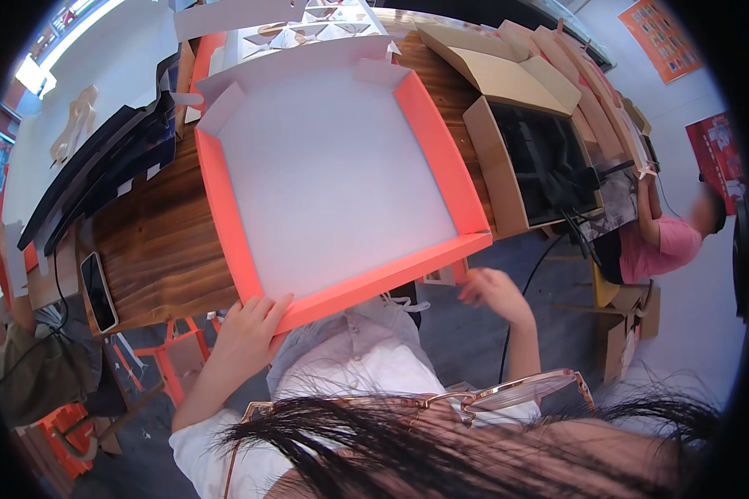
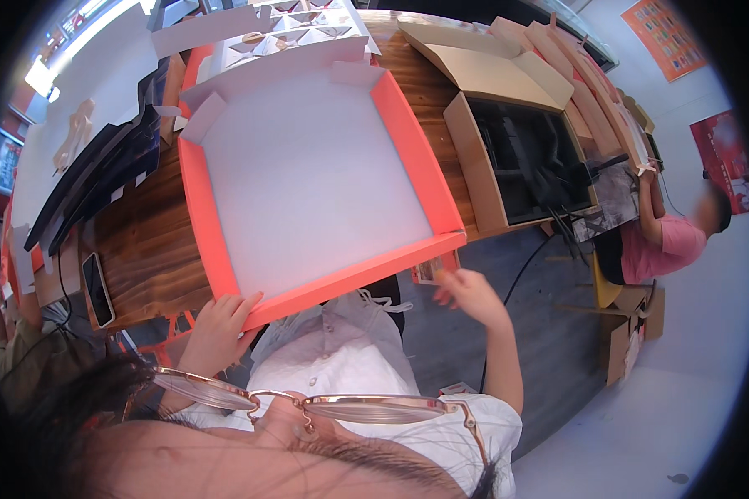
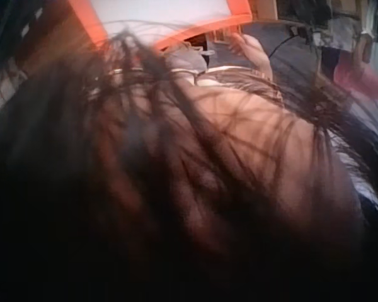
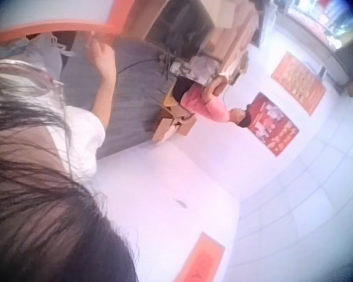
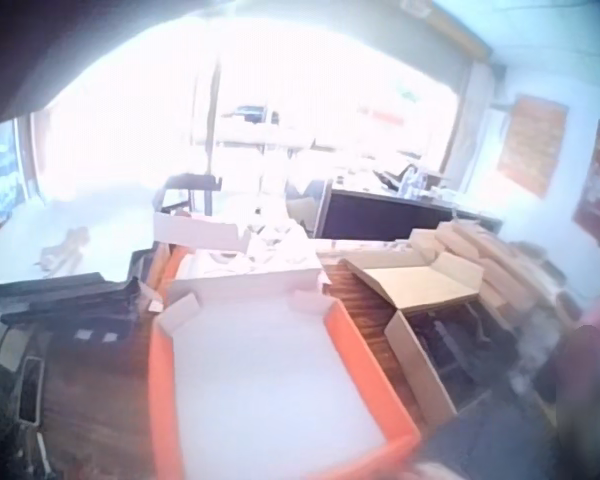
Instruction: The person assembles a cardboard box by folding and securing its flaps. They then place a decorative insert into the box and close the lid.
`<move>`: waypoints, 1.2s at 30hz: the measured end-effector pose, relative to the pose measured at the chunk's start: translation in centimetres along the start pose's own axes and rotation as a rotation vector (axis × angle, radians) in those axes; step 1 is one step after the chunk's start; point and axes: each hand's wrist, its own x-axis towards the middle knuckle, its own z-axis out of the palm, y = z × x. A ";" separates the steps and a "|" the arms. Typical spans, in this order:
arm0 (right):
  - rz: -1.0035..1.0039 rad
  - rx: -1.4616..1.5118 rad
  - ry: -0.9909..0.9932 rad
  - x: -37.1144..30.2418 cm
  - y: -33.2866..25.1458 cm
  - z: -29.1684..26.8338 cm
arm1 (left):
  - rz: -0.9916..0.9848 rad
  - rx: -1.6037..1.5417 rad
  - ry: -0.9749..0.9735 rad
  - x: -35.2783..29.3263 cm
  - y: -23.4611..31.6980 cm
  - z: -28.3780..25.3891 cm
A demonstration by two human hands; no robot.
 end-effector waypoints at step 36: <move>-0.657 0.754 0.452 -3.2 -2.7 -1.5 | -0.138 -1.071 0.824 1.6 -3.9 1.0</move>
